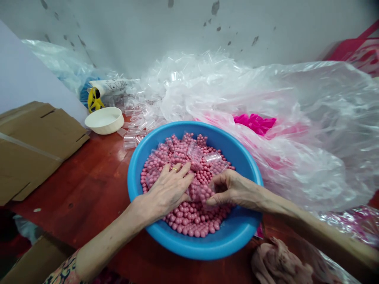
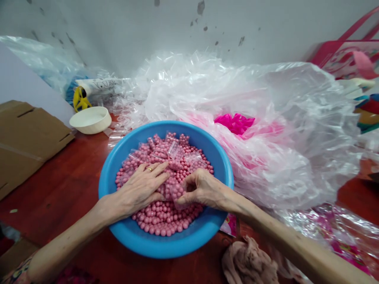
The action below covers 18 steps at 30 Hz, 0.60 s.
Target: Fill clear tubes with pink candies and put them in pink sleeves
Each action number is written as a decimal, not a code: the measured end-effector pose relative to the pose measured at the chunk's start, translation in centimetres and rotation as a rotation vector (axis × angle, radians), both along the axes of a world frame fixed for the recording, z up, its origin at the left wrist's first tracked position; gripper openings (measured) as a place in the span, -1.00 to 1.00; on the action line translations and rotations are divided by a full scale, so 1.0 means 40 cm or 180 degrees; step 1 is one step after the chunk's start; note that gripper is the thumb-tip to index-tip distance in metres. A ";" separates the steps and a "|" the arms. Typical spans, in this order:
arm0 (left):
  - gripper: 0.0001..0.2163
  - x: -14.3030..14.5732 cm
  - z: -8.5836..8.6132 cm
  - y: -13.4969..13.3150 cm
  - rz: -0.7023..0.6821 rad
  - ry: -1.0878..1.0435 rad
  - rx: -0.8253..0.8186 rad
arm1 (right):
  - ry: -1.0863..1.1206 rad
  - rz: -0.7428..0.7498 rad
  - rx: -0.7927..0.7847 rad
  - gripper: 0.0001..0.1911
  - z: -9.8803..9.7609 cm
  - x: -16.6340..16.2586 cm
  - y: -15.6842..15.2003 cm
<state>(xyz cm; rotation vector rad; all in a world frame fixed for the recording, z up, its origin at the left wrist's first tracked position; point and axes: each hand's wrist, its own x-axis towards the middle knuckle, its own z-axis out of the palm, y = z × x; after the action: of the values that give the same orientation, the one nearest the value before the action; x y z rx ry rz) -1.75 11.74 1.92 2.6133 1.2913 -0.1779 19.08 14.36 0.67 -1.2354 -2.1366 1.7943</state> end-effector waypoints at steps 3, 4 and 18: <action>-0.64 0.000 -0.006 0.002 -0.0020 -0.0046 0.0066 | -0.0001 -0.0033 -0.0094 -0.68 0.015 -0.001 0.003; -0.64 -0.001 -0.008 0.002 -0.0022 -0.0054 0.0069 | 0.0025 -0.0105 -0.0060 -0.68 0.018 0.000 0.006; -0.64 -0.013 -0.024 -0.001 0.0017 -0.0114 0.0021 | 0.0101 -0.0218 0.0106 -0.64 0.025 -0.004 0.000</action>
<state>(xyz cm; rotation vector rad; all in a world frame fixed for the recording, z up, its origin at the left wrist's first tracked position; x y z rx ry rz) -2.26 11.69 0.96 2.6062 1.2889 -0.1254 18.90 14.34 1.67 -1.2479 -2.0724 1.7321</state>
